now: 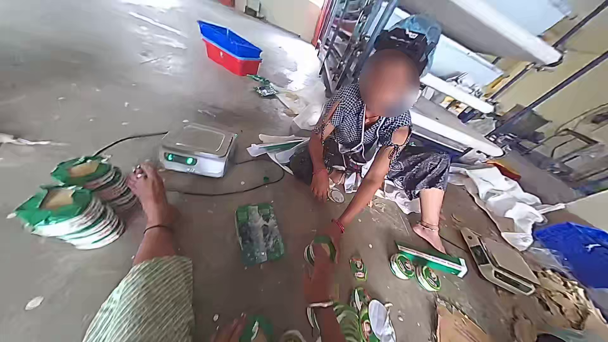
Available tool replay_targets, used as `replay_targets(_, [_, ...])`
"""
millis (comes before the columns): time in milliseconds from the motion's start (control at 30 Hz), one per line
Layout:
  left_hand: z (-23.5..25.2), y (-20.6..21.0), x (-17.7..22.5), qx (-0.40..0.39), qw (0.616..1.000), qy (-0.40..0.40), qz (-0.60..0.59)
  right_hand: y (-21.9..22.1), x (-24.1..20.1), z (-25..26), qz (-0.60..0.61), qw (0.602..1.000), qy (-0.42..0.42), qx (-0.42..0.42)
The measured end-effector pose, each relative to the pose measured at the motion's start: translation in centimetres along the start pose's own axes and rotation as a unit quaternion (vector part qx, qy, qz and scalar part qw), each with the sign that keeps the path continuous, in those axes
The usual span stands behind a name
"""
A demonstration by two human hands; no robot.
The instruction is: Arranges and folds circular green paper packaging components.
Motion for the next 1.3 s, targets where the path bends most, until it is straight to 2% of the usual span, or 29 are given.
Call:
replay_targets(67, [0.1, -0.2, 0.3, 0.021, 1.000, -0.003, -0.016, -2.0, -2.0, -5.6, 0.130, 0.988, 0.020, -0.077])
replay_targets(100, [0.0, -0.3, 0.4, 0.019, 1.000, -0.014, -0.020, -3.1, -2.6, -8.8, 0.149, 0.981, 0.037, -0.118])
replay_targets(167, [-0.3, 0.0, 0.0, 0.012, 0.999, -0.031, -0.010, -4.7, -3.3, -14.4, 0.090, 0.985, 0.005, -0.148])
replay_targets(233, [0.0, 0.1, -0.3, 0.016, 0.999, -0.030, -0.010, -5.6, -4.0, -17.7, 0.006, 0.990, -0.064, -0.125])
replay_targets(367, [-0.1, 0.3, -0.4, 0.019, 0.999, -0.024, -0.015, -4.9, -5.5, -18.5, -0.103, 0.983, -0.087, -0.121])
replay_targets(467, [0.1, 0.3, -0.5, 0.014, 1.000, -0.022, -0.009, -4.3, -5.7, -18.1, -0.138, 0.972, -0.062, -0.180])
replay_targets(600, [0.3, 0.3, -0.7, -0.005, 0.999, -0.037, -0.011, -6.3, -5.8, -22.0, -0.140, 0.952, -0.035, -0.270])
replay_targets(633, [0.3, 0.3, -0.6, -0.006, 0.999, -0.039, -0.015, -7.1, -6.1, -22.0, -0.099, 0.958, -0.018, -0.268])
replay_targets(700, [0.2, 0.2, -0.6, -0.010, 0.999, -0.044, -0.021, -7.0, -5.6, -21.1, -0.019, 0.985, -0.013, -0.170])
replay_targets(733, [0.1, 0.2, -0.6, -0.008, 0.999, -0.046, -0.026, -6.5, -5.3, -19.8, -0.021, 0.990, -0.017, -0.142])
replay_targets(767, [0.1, 0.2, -0.6, -0.002, 0.999, -0.044, -0.029, -5.8, -5.1, -18.5, -0.047, 0.989, -0.019, -0.141])
replay_targets(867, [0.2, 0.2, -0.6, 0.003, 0.999, -0.035, -0.033, -3.7, -4.0, -16.8, -0.123, 0.971, -0.023, -0.206])
replay_targets(1000, [0.2, 0.4, -0.9, 0.007, 0.998, -0.051, -0.038, -4.9, -3.4, -19.5, -0.098, 0.961, 0.030, -0.256])
replay_targets(1033, [0.2, 0.5, -0.9, 0.006, 0.998, -0.054, -0.037, -5.5, -3.5, -20.4, -0.104, 0.957, 0.022, -0.271])
replay_targets(1100, [0.1, 0.5, -0.9, 0.006, 0.998, -0.052, -0.040, -6.9, -4.4, -21.1, -0.079, 0.963, -0.012, -0.259])
replay_targets(1133, [0.1, 0.5, -0.9, 0.009, 0.998, -0.051, -0.041, -7.1, -4.6, -20.5, -0.047, 0.974, -0.011, -0.223])
replay_targets(1200, [0.3, 0.4, -0.8, 0.023, 0.998, -0.049, -0.043, -5.9, -3.9, -17.0, 0.012, 0.989, 0.008, -0.144])
replay_targets(1233, [0.2, 0.4, -0.8, 0.015, 0.997, -0.055, -0.042, -4.7, -3.7, -14.4, 0.019, 0.989, 0.019, -0.144])
replay_targets(1300, [0.3, 0.1, -0.5, -0.033, 0.996, -0.077, -0.033, -1.8, -4.5, -8.6, -0.057, 0.980, 0.010, -0.190])
Point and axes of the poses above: each hand's wrist, its own z-axis towards the middle knuckle, its own y-axis out of the palm, x = y × z, the point moved 3 cm from there along z, towards the middle knuckle, and after that the axes turned 14 degrees about x, right-handed, at the moved point
